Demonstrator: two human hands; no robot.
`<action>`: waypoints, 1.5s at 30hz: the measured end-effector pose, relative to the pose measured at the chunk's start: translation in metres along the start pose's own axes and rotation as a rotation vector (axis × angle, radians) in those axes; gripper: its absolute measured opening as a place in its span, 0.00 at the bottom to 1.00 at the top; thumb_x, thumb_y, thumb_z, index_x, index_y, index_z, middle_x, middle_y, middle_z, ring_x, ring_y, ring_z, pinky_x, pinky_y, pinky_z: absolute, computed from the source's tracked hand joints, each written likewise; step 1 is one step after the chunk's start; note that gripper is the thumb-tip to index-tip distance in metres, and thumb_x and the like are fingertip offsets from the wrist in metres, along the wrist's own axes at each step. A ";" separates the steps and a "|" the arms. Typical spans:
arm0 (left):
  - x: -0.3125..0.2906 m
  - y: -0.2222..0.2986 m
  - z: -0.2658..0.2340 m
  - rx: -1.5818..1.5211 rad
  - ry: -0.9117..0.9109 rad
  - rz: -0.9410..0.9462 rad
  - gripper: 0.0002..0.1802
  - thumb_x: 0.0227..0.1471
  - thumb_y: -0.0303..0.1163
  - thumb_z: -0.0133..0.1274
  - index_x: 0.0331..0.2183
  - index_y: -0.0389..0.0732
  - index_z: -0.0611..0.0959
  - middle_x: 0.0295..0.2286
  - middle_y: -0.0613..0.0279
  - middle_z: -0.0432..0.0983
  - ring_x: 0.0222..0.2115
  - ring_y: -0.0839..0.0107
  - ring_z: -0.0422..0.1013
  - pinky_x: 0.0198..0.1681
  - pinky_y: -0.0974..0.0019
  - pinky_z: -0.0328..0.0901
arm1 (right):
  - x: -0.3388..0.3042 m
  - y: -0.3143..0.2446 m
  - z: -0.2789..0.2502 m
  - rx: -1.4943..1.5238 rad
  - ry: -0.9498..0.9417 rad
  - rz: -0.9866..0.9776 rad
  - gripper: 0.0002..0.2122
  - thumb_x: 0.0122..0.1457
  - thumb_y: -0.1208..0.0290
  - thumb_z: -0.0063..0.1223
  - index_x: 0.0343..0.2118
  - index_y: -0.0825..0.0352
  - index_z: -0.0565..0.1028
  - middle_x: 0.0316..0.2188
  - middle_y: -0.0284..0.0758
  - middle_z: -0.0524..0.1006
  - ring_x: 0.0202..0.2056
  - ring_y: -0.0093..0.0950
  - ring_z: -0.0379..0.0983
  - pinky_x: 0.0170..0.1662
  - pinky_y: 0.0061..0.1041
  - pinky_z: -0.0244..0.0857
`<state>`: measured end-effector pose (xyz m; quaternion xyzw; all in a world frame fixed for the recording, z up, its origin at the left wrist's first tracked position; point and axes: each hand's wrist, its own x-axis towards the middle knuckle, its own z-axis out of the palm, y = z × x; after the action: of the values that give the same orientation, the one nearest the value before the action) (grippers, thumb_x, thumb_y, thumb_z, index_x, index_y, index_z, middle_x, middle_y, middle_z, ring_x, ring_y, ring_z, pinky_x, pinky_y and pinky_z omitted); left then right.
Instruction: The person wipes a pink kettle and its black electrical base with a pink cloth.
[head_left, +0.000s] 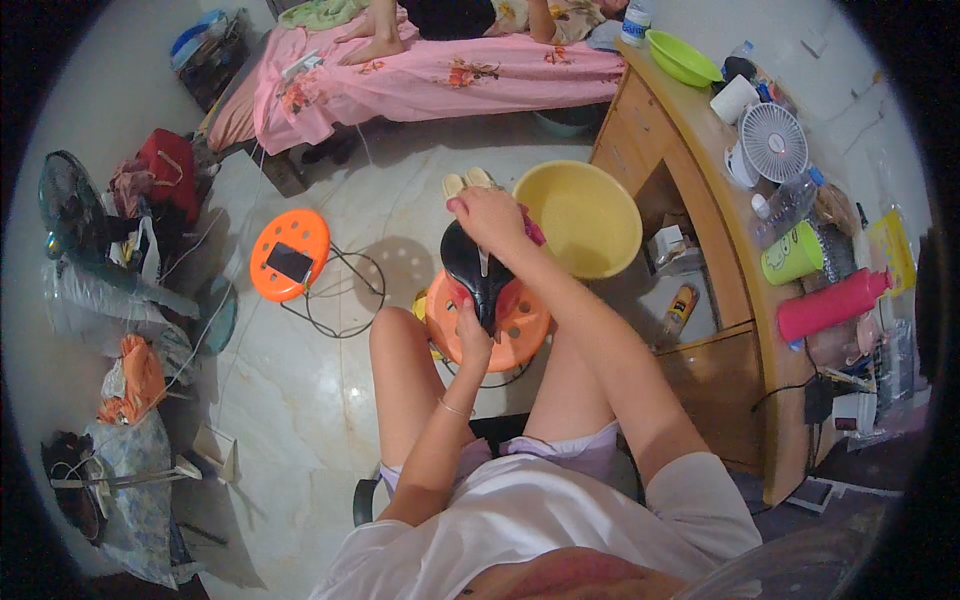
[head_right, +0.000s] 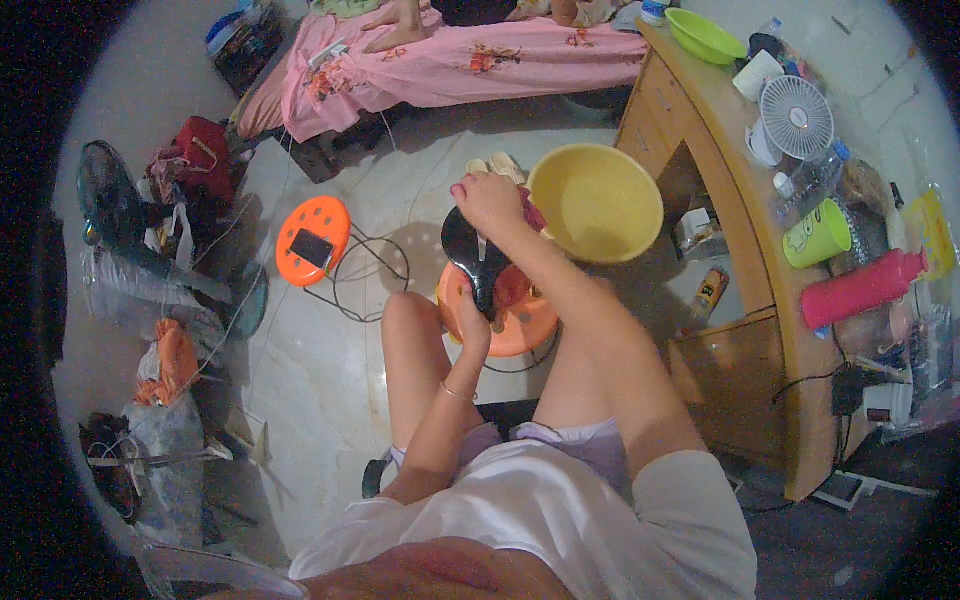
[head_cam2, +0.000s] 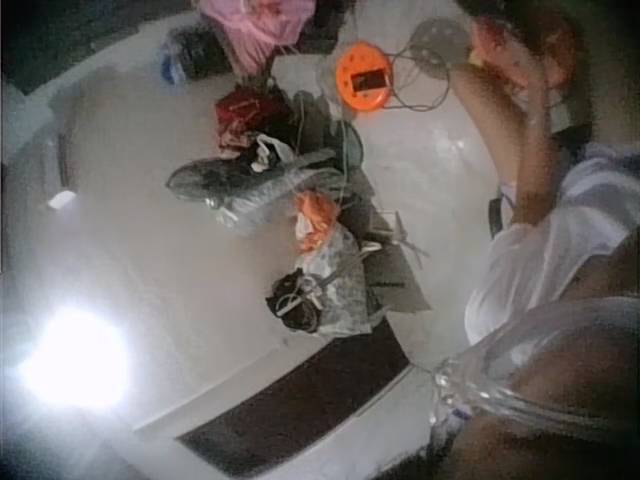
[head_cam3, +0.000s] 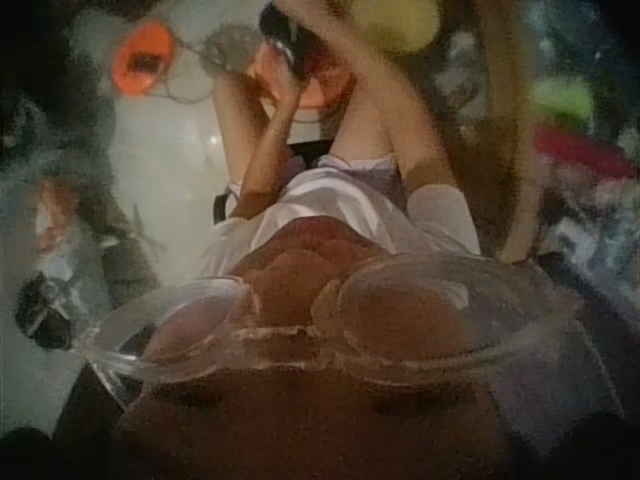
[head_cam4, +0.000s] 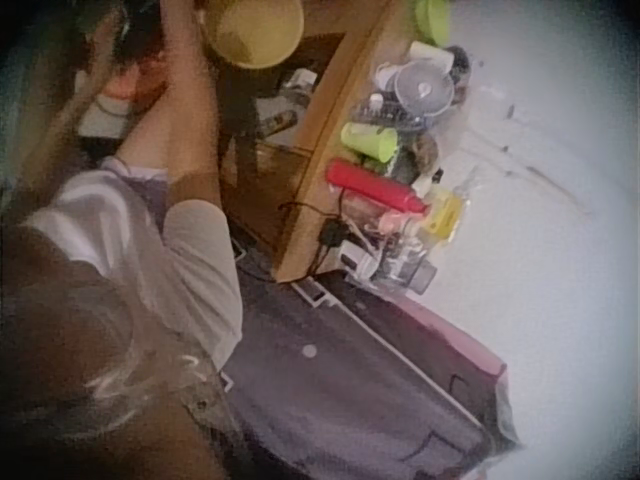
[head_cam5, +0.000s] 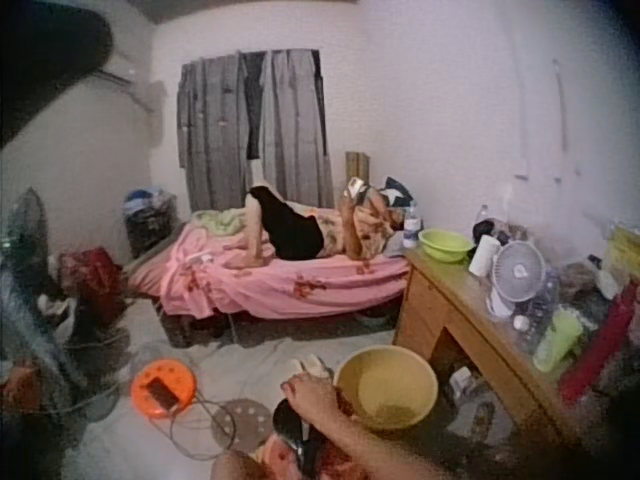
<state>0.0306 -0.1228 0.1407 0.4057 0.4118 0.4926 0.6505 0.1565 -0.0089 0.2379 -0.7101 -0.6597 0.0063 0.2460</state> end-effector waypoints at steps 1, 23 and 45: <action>-0.003 0.002 0.002 0.000 -0.008 0.009 0.25 0.64 0.50 0.31 0.33 0.36 0.70 0.15 0.61 0.67 0.09 0.73 0.62 0.10 0.70 0.57 | -0.010 -0.001 0.006 -0.059 0.140 -0.111 0.17 0.60 0.58 0.43 0.36 0.66 0.78 0.41 0.45 0.77 0.44 0.39 0.74 0.49 0.41 0.63; 0.007 -0.011 -0.005 0.067 -0.056 0.008 0.24 0.64 0.48 0.30 0.35 0.35 0.68 0.13 0.61 0.66 0.09 0.71 0.64 0.11 0.70 0.59 | 0.013 -0.004 0.004 0.064 -0.015 -0.179 0.16 0.58 0.59 0.44 0.27 0.67 0.79 0.28 0.43 0.79 0.33 0.43 0.75 0.41 0.42 0.67; 0.001 0.004 -0.001 0.127 -0.039 0.024 0.22 0.65 0.46 0.29 0.41 0.36 0.66 0.15 0.61 0.67 0.09 0.73 0.64 0.10 0.71 0.59 | 0.013 -0.013 0.012 0.010 0.145 -0.249 0.19 0.60 0.59 0.43 0.20 0.65 0.78 0.17 0.37 0.77 0.21 0.40 0.75 0.32 0.41 0.67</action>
<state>0.0289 -0.1208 0.1444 0.4606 0.4245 0.4653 0.6254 0.1417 0.0078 0.2363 -0.6200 -0.7232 -0.0725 0.2956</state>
